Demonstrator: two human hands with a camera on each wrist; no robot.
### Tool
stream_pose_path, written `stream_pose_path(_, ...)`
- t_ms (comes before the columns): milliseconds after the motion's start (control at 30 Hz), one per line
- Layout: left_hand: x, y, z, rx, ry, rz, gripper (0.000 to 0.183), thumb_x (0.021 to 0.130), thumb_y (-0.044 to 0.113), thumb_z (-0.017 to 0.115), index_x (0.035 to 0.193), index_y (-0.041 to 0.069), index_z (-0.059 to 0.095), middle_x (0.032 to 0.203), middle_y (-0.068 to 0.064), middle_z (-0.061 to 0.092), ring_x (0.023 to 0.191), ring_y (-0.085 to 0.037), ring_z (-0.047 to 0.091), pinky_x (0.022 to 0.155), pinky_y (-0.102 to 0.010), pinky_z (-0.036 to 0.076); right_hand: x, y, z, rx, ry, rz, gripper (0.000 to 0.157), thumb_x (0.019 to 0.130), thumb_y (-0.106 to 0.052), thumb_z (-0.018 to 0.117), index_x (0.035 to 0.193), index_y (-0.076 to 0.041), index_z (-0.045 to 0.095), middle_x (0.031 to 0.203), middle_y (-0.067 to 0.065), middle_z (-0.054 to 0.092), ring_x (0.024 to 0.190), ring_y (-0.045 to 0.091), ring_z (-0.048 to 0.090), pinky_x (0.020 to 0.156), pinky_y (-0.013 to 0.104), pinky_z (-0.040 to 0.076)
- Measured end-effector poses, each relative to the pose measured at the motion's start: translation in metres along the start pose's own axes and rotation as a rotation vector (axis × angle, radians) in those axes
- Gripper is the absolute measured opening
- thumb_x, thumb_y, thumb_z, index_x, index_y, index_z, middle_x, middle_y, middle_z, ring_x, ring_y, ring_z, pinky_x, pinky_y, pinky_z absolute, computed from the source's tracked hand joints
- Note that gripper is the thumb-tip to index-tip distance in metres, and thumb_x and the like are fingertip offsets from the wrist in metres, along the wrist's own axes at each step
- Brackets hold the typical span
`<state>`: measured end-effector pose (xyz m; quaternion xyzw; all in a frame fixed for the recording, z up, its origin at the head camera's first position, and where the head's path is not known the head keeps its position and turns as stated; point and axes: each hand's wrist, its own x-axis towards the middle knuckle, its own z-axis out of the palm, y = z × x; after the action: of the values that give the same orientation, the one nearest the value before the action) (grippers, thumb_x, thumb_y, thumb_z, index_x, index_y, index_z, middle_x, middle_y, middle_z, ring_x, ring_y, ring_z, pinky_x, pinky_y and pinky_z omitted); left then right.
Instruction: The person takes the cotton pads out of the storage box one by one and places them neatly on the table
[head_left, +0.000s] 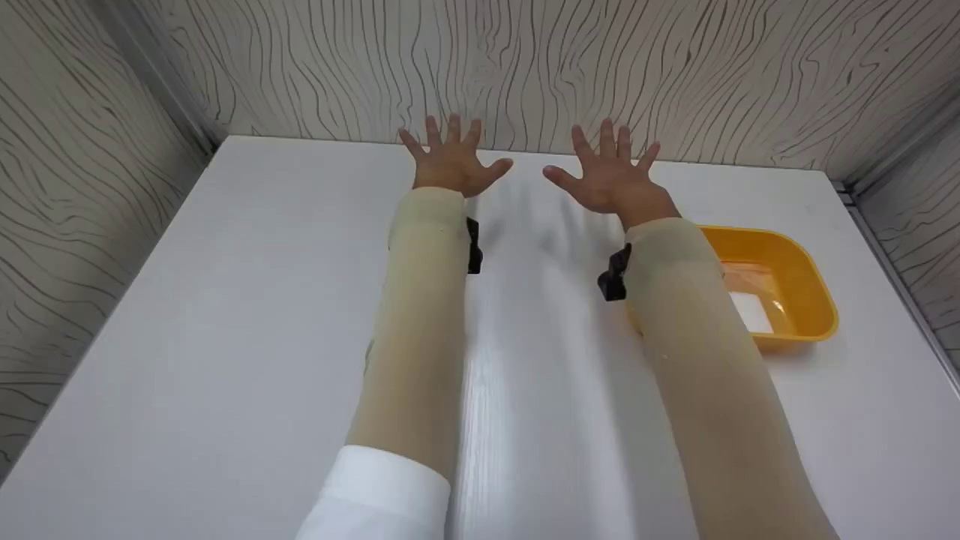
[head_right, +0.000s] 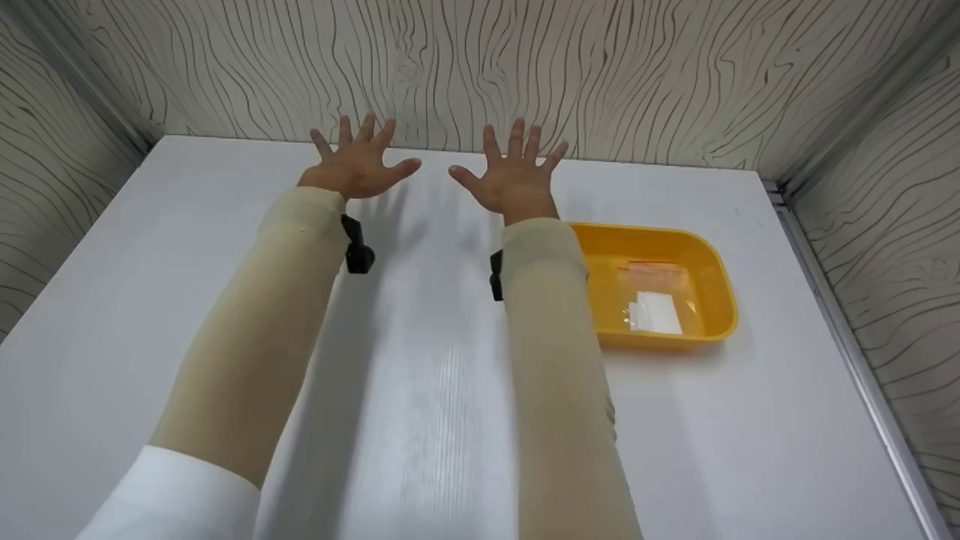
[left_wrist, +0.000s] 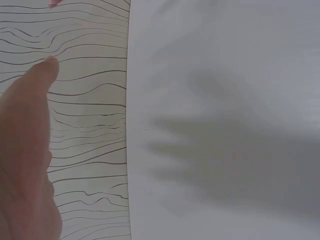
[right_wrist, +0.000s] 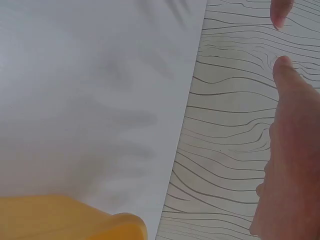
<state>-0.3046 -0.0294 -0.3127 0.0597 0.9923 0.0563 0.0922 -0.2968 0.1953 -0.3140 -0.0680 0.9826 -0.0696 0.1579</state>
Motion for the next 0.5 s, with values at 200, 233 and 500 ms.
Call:
stream_pose_path(200, 0.0, -0.005, -0.003, 0.012, -0.016, 0.001, 0.085, 0.099, 0.073, 0.026, 0.165, 0.024, 0.003, 0.171, -0.011, -0.002, 0.154, -0.041, -0.008, 0.118, -0.072, -0.004, -0.003, 0.002, -0.008, -0.036, 0.016, -0.02, 0.094, 0.095, -0.08, 0.016, 0.16, -0.023, -0.02, 0.162, 0.02, -0.033, 0.148, 0.042, -0.03, 0.108, 0.075, -0.022)
stream_pose_path(233, 0.0, -0.007, -0.004, 0.01, -0.019, 0.0, 0.085, 0.099, 0.072, 0.026, 0.165, 0.023, 0.004, 0.171, -0.011, -0.002, 0.154, -0.041, -0.009, 0.118, -0.072, -0.004, -0.004, 0.003, -0.01, -0.041, 0.018, -0.025, 0.094, 0.095, -0.08, 0.016, 0.16, -0.023, -0.02, 0.162, 0.02, -0.032, 0.148, 0.042, -0.03, 0.108, 0.075, -0.022)
stream_pose_path(500, 0.003, -0.021, -0.006, -0.042, -0.022, 0.017, 0.086, 0.1, 0.072, 0.026, 0.165, 0.021, 0.001, 0.17, -0.012, -0.004, 0.154, -0.041, -0.01, 0.117, -0.072, -0.007, -0.01, 0.013, -0.016, -0.054, 0.05, -0.057, 0.092, 0.098, -0.076, 0.022, 0.161, -0.022, -0.018, 0.163, 0.019, -0.03, 0.148, 0.043, -0.027, 0.107, 0.072, -0.025)
